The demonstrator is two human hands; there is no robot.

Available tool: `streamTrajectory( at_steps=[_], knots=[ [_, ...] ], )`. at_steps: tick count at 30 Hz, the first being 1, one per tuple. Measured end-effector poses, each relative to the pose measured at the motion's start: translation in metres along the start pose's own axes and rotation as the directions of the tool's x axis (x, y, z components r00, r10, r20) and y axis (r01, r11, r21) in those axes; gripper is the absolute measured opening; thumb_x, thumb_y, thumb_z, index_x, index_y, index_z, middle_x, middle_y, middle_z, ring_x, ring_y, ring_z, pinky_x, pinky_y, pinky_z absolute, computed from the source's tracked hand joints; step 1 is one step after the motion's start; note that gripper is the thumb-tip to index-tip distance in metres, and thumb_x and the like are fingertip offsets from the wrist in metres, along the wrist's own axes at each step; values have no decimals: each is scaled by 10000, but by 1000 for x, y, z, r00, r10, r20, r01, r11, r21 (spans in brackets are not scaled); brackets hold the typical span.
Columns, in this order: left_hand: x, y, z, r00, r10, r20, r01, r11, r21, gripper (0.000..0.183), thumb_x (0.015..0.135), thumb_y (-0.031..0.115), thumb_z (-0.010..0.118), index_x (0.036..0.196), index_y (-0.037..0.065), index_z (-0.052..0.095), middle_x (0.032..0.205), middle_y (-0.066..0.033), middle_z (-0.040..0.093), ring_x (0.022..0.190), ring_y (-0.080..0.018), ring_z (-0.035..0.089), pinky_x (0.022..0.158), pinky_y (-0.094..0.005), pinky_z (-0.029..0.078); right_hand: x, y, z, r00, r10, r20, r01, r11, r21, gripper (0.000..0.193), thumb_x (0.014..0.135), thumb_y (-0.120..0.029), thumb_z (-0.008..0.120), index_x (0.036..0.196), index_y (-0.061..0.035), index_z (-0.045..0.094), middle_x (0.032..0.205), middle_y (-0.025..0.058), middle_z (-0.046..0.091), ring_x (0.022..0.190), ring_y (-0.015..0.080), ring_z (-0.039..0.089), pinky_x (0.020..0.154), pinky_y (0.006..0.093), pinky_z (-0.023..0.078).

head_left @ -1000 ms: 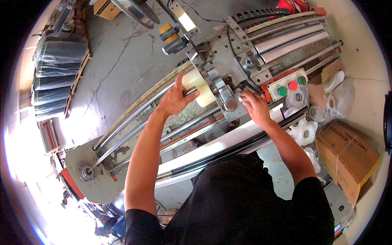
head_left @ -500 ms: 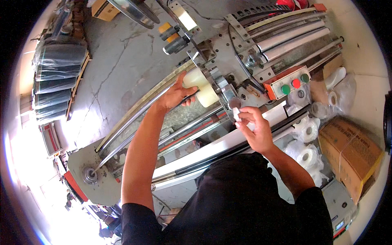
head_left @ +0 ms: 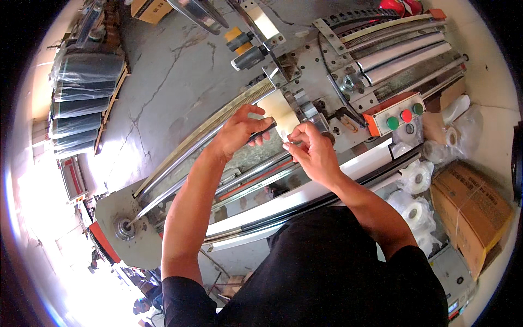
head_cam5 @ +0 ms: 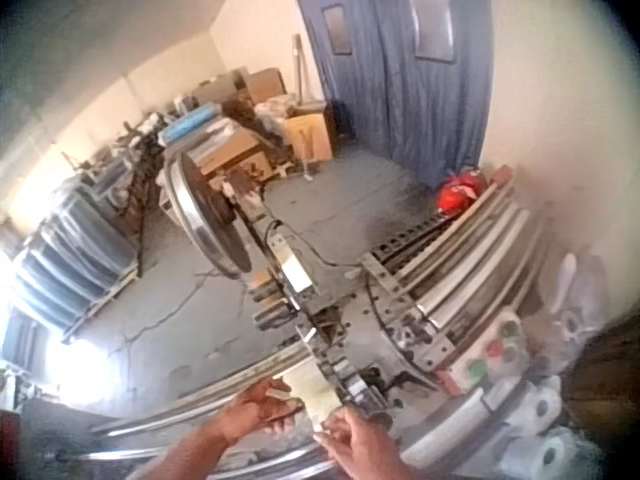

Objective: The person sets up and operates a material slitting machine by loading a roll of white tape, threading the material through rollers, and securing a metal rod into the chuck. The person then pulls material along the rod, secures it, and collects finished sections of rod.

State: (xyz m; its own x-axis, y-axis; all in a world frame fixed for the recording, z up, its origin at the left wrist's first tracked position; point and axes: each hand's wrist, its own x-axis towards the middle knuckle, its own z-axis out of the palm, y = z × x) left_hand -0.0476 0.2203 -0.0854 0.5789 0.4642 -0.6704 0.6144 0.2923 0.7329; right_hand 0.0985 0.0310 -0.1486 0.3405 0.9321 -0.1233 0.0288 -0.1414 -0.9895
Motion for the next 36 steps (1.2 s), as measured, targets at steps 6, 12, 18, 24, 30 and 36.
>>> streamTrajectory(
  at_steps=[6, 12, 18, 24, 30, 36],
  knots=[
    [-3, 1, -6, 997, -4, 71, 8, 998, -58, 527, 1027, 319, 718, 1405, -30, 604, 924, -66, 726, 762, -125, 633, 664, -274, 487, 16, -8, 8, 999, 30, -18, -30, 999, 33, 326, 971, -114, 785, 1140, 5, 532, 1015, 148, 756, 700, 190, 726, 578, 326, 557],
    [-1, -6, -8, 987, 33, 156, -21, 997, -73, 428, 1053, 330, 687, 1300, -19, 696, 933, -36, 727, 780, -107, 631, 672, -263, 502, 25, -5, 16, 1000, 18, -8, -17, 995, 94, 322, 975, -115, 784, 1138, -4, 530, 1004, 123, 750, 702, 148, 707, 584, 302, 565],
    [2, -2, -8, 986, 10, 165, -3, 999, -40, 317, 1074, 293, 655, 1139, 1, 759, 882, -29, 718, 760, -103, 623, 666, -256, 487, 10, -12, 14, 995, 95, -15, -89, 968, 235, 319, 977, -99, 784, 1129, -27, 513, 982, 90, 740, 678, 74, 648, 574, 256, 533],
    [2, -8, -6, 988, 17, 154, -7, 998, -61, 290, 1052, 274, 667, 1117, 9, 766, 867, -37, 713, 757, -109, 623, 665, -274, 486, -5, -40, 7, 990, 137, 43, -144, 941, 307, 246, 998, -19, 740, 1104, -58, 521, 1035, 97, 740, 757, 70, 629, 619, 234, 530],
    [-4, -10, -4, 992, 38, 118, -31, 998, -63, 246, 1024, 235, 646, 1049, 22, 768, 858, -40, 711, 757, -119, 628, 670, -285, 485, 34, -76, 4, 990, -26, 136, -39, 890, 455, 222, 1045, -142, 706, 1164, -33, 555, 1019, 68, 721, 711, 96, 651, 621, 256, 531],
    [-3, -14, -2, 992, 62, 113, -53, 995, -81, 284, 1069, 258, 564, 986, 29, 709, 867, -64, 719, 757, -119, 632, 670, -293, 489, 93, -58, -7, 959, 182, 217, -243, 924, 295, 339, 1099, -411, 606, 1179, -81, 610, 1085, 75, 733, 608, 88, 588, 568, 254, 453]
  ],
)
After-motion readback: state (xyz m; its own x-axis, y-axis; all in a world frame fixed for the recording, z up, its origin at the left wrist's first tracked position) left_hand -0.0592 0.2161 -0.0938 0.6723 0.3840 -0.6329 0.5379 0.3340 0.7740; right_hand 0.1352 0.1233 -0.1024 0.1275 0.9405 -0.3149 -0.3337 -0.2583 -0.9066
